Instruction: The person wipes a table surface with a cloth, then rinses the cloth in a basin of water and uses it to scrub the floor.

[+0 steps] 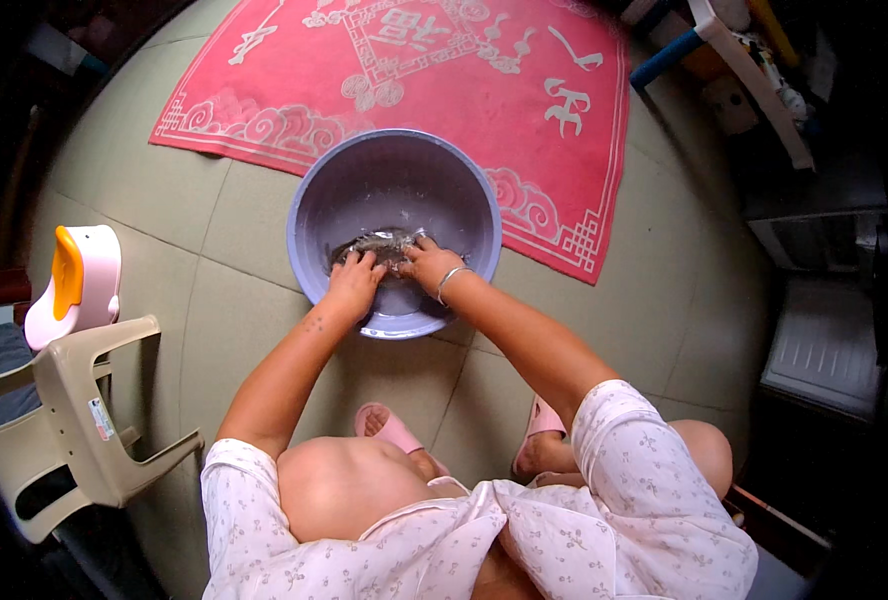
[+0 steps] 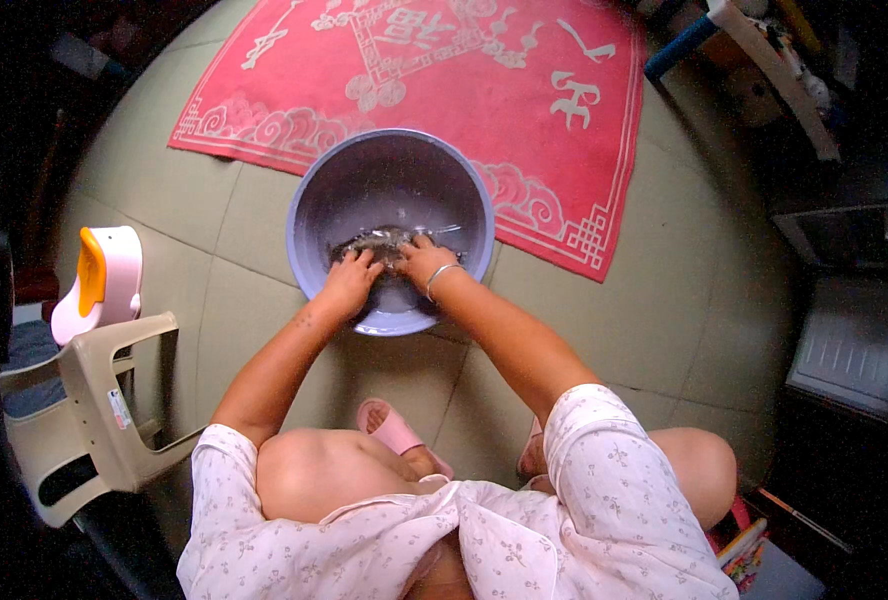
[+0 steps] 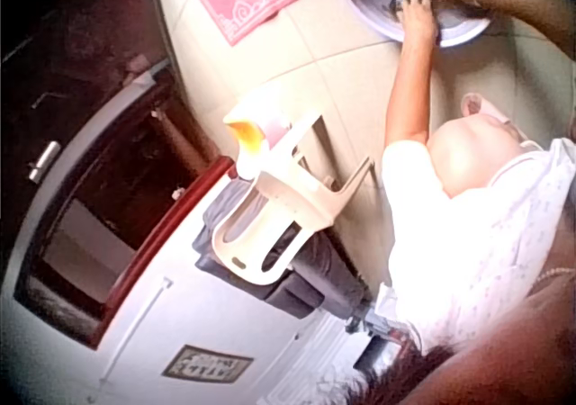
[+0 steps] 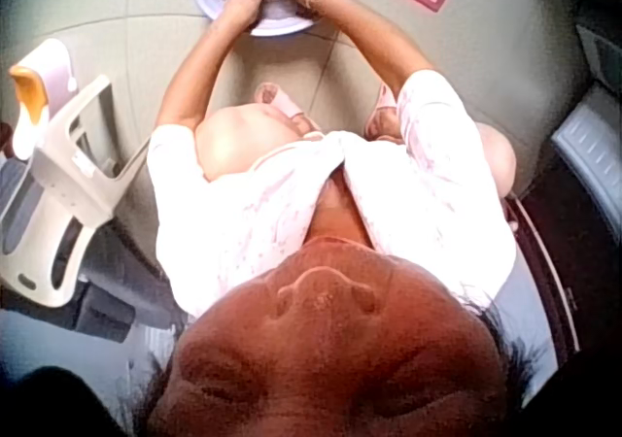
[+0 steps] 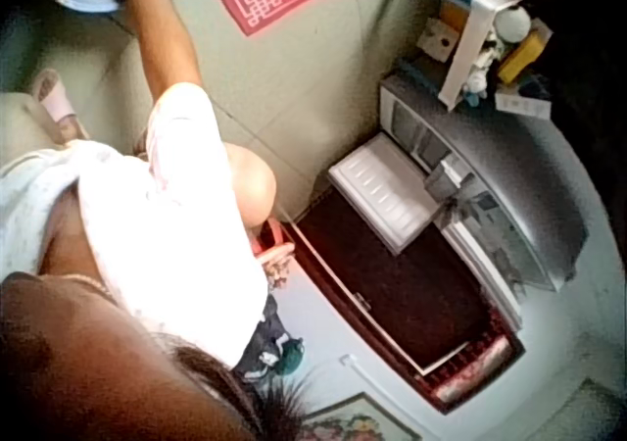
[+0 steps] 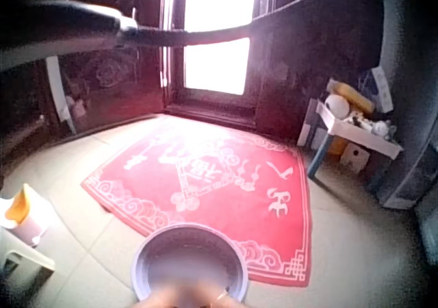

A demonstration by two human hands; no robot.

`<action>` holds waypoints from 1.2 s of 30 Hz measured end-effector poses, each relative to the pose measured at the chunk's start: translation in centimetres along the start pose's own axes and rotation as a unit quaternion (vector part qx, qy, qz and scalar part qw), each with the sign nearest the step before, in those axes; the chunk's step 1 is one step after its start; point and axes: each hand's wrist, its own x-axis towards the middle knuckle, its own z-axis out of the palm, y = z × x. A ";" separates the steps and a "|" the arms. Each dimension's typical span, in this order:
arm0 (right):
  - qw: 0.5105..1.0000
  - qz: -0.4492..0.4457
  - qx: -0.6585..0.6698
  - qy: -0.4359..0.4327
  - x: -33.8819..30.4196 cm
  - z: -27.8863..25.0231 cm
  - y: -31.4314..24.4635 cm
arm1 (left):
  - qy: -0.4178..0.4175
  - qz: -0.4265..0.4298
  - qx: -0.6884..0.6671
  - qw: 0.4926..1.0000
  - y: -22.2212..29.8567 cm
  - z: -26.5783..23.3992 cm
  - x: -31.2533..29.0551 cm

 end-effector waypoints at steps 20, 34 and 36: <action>0.784 -0.016 0.608 0.124 -2.7 -12.8 0.4 | 0.254 0.071 -0.374 0.889 -1.2 -8.2 -3.5; 0.801 -0.050 0.590 0.087 -3.4 -14.5 1.1 | 0.231 0.084 -0.563 0.789 -0.4 -10.4 -4.5; 0.810 -0.015 0.583 0.065 -3.7 -13.2 1.1 | 0.217 0.056 -0.544 0.809 -1.4 -10.7 -5.1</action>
